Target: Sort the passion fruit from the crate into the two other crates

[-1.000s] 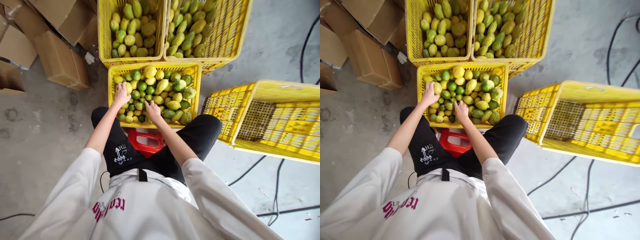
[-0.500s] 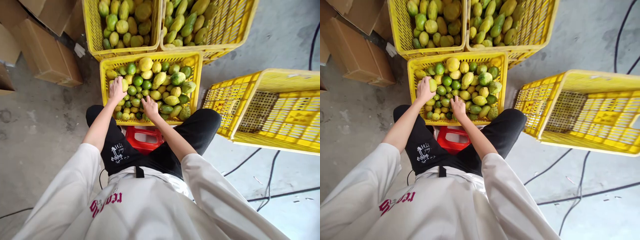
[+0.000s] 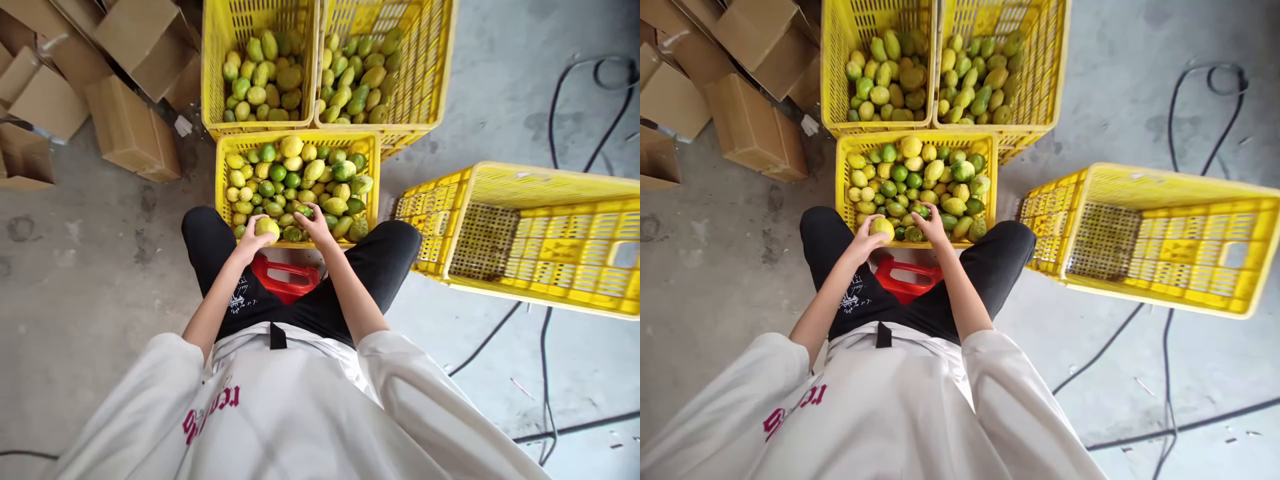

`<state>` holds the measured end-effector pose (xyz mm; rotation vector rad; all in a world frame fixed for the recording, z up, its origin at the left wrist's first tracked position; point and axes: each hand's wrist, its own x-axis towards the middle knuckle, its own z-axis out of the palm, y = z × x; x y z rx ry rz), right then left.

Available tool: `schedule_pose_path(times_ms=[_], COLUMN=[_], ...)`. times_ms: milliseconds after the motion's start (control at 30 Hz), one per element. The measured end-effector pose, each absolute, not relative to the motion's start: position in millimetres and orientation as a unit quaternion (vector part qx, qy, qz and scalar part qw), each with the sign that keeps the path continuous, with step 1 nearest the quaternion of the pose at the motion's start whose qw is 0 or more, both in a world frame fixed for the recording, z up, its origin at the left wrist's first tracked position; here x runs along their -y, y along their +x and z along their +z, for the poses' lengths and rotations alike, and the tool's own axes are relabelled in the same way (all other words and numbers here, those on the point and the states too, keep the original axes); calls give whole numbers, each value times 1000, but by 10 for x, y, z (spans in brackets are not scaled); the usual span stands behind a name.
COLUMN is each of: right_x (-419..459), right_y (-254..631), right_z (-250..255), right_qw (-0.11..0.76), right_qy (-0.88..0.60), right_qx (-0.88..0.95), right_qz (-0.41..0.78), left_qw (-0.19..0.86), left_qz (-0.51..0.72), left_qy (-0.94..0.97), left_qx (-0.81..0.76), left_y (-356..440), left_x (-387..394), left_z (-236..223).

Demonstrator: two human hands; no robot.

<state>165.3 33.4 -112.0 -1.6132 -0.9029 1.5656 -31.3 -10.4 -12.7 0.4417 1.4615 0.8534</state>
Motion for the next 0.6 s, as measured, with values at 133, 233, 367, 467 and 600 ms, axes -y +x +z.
schedule_pose_path(times_ms=[133, 233, 367, 467, 600], right_x=[-127, 117, 436, 523, 475], right_y=[1872, 1998, 2026, 1985, 1991], right_z=[-782, -529, -404, -435, -472], right_qw=[451, 495, 522, 515, 521], right_qy=[-509, -467, -444, -448, -442], right_qx=[184, 152, 95, 83, 63], right_qz=[709, 717, 721, 726, 727], left_qw=[724, 721, 709, 714, 725], left_qz=[412, 440, 462, 465, 469], left_qy=[8, -75, -106, -95, -84], left_qx=[-553, -531, -522, -515, -497], left_y=[-287, -258, -210, -169, -124], left_x=[385, 568, 682, 653, 600], left_z=[4, 13, -53, -109, -142])
